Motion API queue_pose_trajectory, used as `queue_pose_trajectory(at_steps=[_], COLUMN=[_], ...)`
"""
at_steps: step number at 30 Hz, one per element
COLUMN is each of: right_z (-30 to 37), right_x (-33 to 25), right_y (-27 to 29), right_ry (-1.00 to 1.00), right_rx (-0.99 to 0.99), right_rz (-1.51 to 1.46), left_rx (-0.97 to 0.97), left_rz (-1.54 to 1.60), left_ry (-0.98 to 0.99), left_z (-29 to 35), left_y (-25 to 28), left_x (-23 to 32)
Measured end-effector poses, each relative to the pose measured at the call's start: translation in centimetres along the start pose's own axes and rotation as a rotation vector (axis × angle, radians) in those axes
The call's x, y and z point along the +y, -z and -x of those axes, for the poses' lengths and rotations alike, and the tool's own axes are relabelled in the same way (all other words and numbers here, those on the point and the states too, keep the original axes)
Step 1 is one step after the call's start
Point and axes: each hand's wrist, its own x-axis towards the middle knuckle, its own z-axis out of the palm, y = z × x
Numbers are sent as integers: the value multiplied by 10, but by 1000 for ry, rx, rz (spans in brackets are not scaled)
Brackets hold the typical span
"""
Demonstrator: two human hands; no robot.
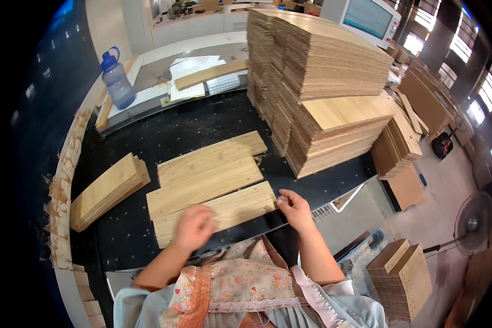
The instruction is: The person handles rectangular wooden boards with pre-drilled holes, stacking them on a workbench. They peel adhesive labels from a yellow sheet and apply them to the boards. The person also uses a small tool to clean or deburr the holes in the wood.
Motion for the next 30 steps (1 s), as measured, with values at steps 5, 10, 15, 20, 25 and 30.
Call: queue_pose_trajectory(at_steps=[5,10,15,20,25,30], right_z=[-44,-106,-151,-184,-201,-235], right_x=[-28,-34,-33,-32,-30,-42], right_y=[-39,-74,-88,-92,-92,-75], right_ry=[191,156,101,-44,-195,36], right_rx=[13,-19,37,21,74,202], right_rz=[475,596,752,873,714,397], left_rx=[190,177,42,-153,-30,301], left_rz=[-457,-288,-525,-523,-359,-10], left_ry=[527,669,624,612,712,641], left_z=[84,71,26,-21,-36,-52], left_y=[79,78,78,71,61,74], left_x=[-80,-102,-89,-100,-109,-137])
